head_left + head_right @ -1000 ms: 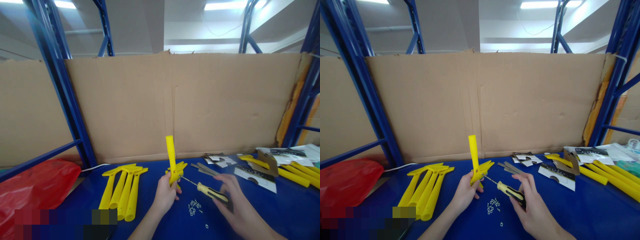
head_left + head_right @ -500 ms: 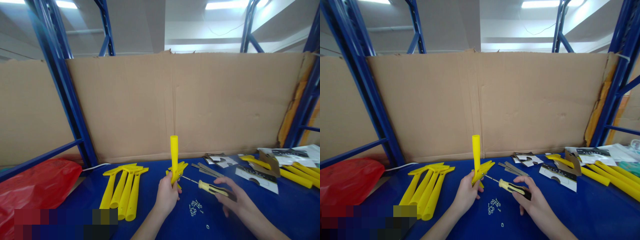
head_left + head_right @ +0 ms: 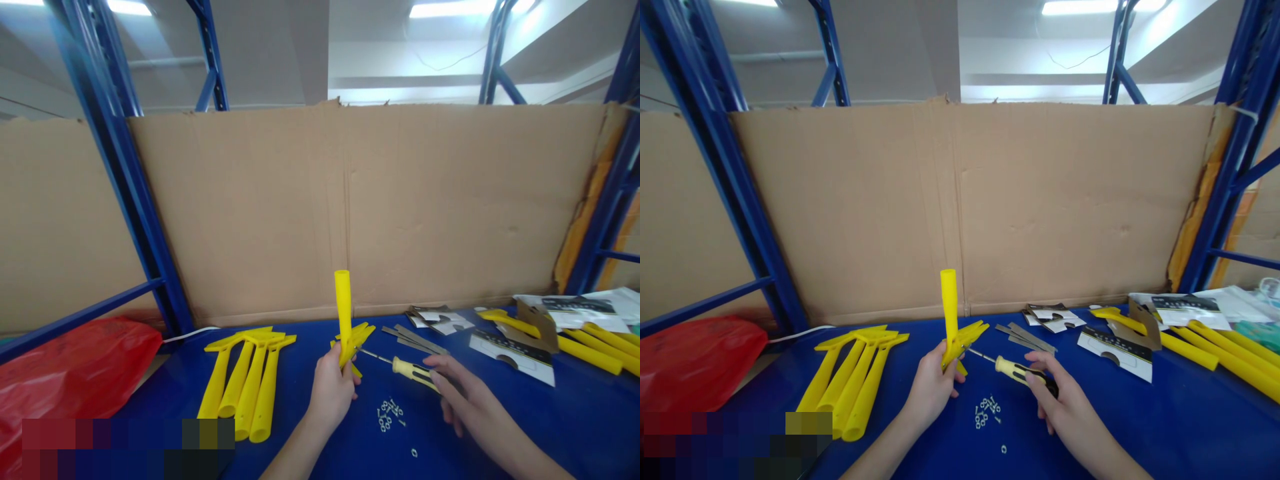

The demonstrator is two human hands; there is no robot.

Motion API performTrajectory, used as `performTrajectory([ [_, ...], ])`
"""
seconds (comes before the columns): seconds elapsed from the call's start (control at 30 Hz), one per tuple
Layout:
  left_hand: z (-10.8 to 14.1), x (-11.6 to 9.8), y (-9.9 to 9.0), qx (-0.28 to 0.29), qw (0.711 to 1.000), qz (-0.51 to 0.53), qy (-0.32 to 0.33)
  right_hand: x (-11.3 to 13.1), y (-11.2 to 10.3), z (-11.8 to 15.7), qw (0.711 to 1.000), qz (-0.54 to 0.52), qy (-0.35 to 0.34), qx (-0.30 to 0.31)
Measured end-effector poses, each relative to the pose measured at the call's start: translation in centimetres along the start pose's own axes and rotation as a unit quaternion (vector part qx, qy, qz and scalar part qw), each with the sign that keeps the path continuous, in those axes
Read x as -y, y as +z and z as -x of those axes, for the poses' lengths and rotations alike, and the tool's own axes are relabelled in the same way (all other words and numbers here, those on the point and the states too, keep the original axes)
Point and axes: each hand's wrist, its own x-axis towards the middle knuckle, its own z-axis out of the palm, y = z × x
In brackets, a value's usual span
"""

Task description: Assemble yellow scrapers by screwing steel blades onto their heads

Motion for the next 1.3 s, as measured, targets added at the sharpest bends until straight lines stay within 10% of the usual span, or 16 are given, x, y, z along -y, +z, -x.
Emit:
performTrajectory([
  [1.3, -0.3, 0.6, 0.1, 0.006, 1.0, -0.019, -0.007, 1.2, 0.6, 0.7, 0.998, -0.049, 0.022, -0.028],
])
